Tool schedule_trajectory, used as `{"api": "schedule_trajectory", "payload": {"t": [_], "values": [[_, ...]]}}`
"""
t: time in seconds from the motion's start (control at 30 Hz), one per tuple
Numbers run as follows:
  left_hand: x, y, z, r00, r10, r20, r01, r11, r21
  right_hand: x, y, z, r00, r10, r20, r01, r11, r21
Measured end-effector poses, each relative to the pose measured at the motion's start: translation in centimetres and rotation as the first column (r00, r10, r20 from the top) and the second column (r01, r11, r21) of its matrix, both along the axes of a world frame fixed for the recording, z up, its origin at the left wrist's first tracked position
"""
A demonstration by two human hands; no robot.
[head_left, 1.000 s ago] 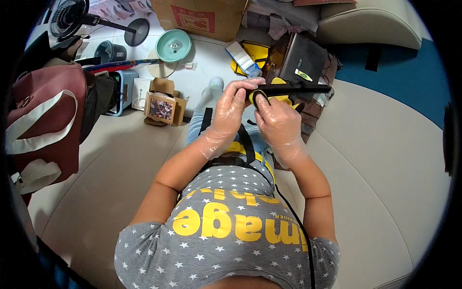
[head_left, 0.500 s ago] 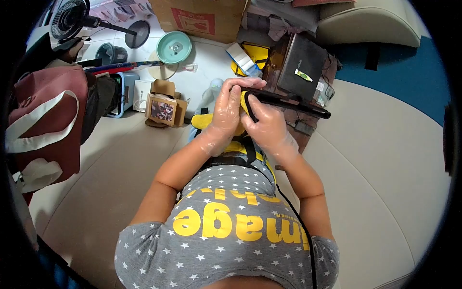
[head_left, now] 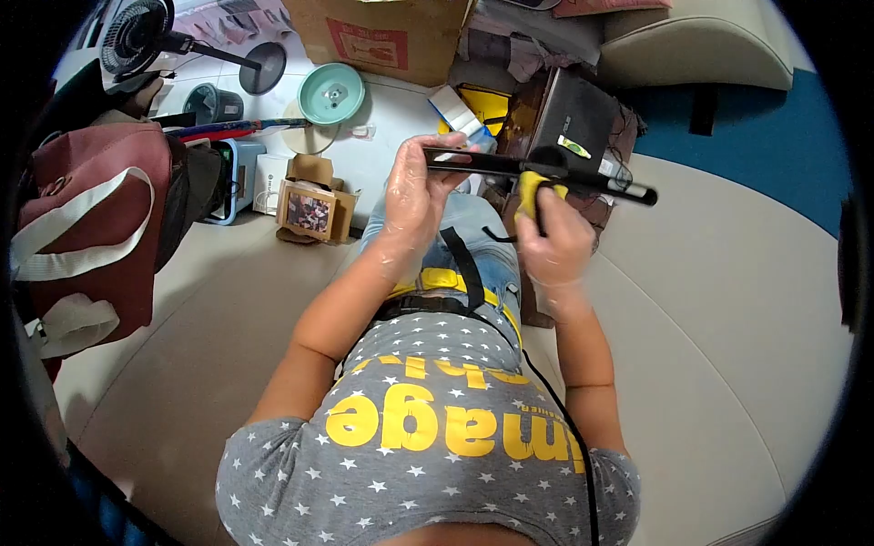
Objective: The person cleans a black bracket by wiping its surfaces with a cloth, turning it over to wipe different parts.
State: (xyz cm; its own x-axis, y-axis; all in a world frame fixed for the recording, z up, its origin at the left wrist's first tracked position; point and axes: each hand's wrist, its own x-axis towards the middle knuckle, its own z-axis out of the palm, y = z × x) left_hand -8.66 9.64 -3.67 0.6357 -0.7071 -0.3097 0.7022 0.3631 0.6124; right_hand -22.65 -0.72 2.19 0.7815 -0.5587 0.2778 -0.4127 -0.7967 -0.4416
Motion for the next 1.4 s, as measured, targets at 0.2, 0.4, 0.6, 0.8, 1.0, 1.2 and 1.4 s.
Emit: {"api": "schedule_trajectory", "payload": {"t": [0.2, 0.4, 0.6, 0.8, 1.0, 1.2, 1.4], "values": [[0.3, 0.7, 0.3, 0.961, -0.106, -0.254, 0.079, 0.99, -0.116, -4.3, 0.6, -0.9, 0.828, -0.491, 0.271, 0.421, 0.863, 0.278], [0.2, 0.7, 3.1, 0.95, -0.23, -0.213, 0.187, 0.961, -0.203, -5.7, 0.8, -3.2, 0.723, -0.604, 0.335, 0.322, 0.724, 0.61], [0.0, 0.8, 3.5, 0.957, -0.277, -0.085, 0.258, 0.949, -0.182, -4.7, 0.2, -2.1, 0.855, -0.466, 0.226, 0.258, 0.762, 0.593], [0.2, 0.7, 3.3, 0.963, -0.257, -0.081, 0.239, 0.953, -0.185, -3.9, 0.8, -2.0, 0.819, -0.521, 0.241, 0.239, 0.691, 0.682], [0.4, 0.5, 3.0, 0.976, -0.217, -0.002, 0.217, 0.975, -0.053, -4.0, 0.3, -2.2, 0.765, -0.577, 0.285, -0.133, 0.292, 0.947], [0.7, 1.0, 1.9, 0.957, -0.274, -0.091, 0.272, 0.962, -0.028, -2.1, 0.0, -2.6, 0.614, -0.759, 0.218, -0.283, 0.047, 0.958], [1.9, 0.2, 0.8, 0.789, -0.067, -0.61, 0.076, 0.997, -0.012, -1.6, 0.6, -3.3, 0.892, -0.426, 0.154, 0.077, 0.478, 0.875]]}}
